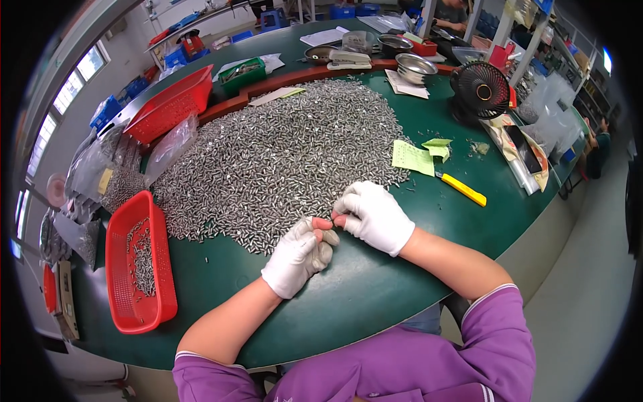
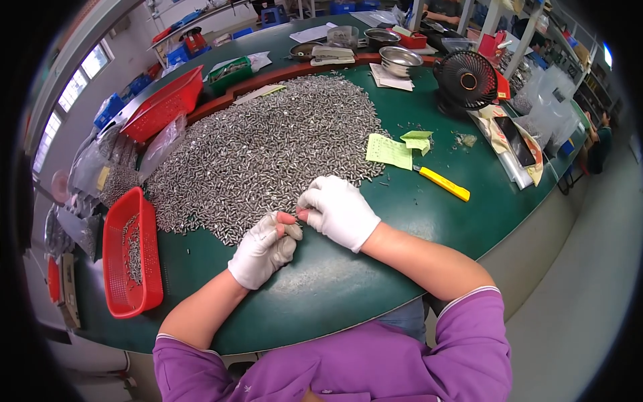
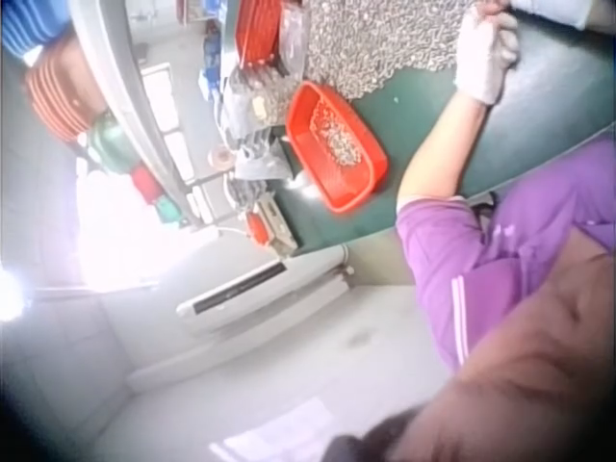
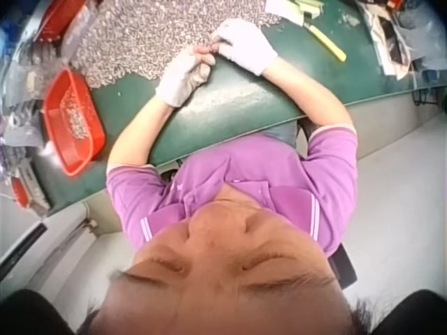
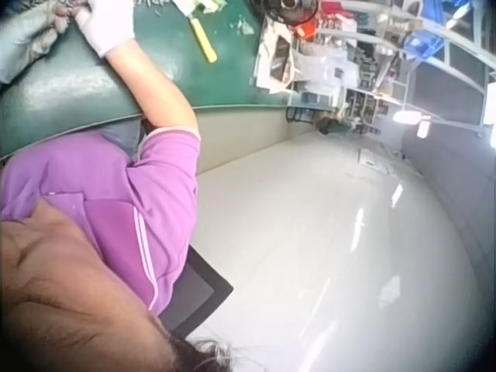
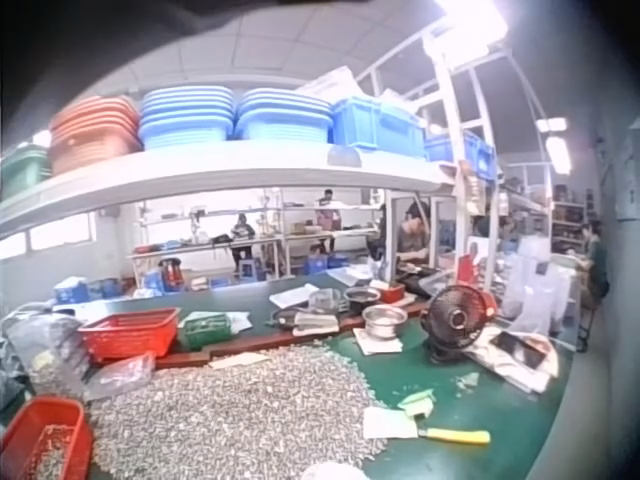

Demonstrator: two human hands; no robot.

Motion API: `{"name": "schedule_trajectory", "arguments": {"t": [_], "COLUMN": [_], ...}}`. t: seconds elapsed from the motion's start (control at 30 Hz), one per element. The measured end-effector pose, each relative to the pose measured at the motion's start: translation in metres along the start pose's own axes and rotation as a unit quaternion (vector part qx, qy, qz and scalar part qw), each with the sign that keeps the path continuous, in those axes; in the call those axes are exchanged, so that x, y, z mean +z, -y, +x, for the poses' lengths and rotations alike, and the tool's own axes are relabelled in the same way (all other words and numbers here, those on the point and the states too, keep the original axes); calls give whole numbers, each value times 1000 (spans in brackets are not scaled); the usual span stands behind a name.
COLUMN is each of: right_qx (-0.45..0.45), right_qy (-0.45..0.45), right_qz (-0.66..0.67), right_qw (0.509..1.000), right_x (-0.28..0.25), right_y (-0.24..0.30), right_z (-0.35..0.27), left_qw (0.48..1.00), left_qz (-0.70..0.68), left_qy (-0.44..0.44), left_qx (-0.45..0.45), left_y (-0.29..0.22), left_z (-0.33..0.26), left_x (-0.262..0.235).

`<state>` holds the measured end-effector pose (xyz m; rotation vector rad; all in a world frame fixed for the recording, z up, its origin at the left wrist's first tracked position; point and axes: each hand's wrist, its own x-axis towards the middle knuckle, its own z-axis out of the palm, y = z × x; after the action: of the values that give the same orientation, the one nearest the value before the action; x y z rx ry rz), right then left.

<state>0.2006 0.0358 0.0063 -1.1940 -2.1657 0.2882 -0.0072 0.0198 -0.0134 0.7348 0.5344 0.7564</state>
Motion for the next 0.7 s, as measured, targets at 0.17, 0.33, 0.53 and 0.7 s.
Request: {"name": "schedule_trajectory", "arguments": {"t": [0.17, 0.33, 0.53, 0.7], "right_qx": [-78, -81, -2, 7], "right_qy": [-12, -32, -21, 35], "right_qz": [84, 48, -94, -123], "right_qw": [993, 995, 995, 992], "right_x": [-4, -7, -13, -8], "right_y": [7, 9, -5, -6], "right_z": [1, 1, 1, 0], "left_qw": [999, 998, 998, 997], "left_qz": [0, -19, -26, -38], "left_qy": [8, 18, -18, -15], "left_qx": [-40, -62, -61, -58], "left_y": [-2, -4, -3, -5], "left_z": [1, 2, -1, 0], "left_x": [-2, -2, -3, 1]}}
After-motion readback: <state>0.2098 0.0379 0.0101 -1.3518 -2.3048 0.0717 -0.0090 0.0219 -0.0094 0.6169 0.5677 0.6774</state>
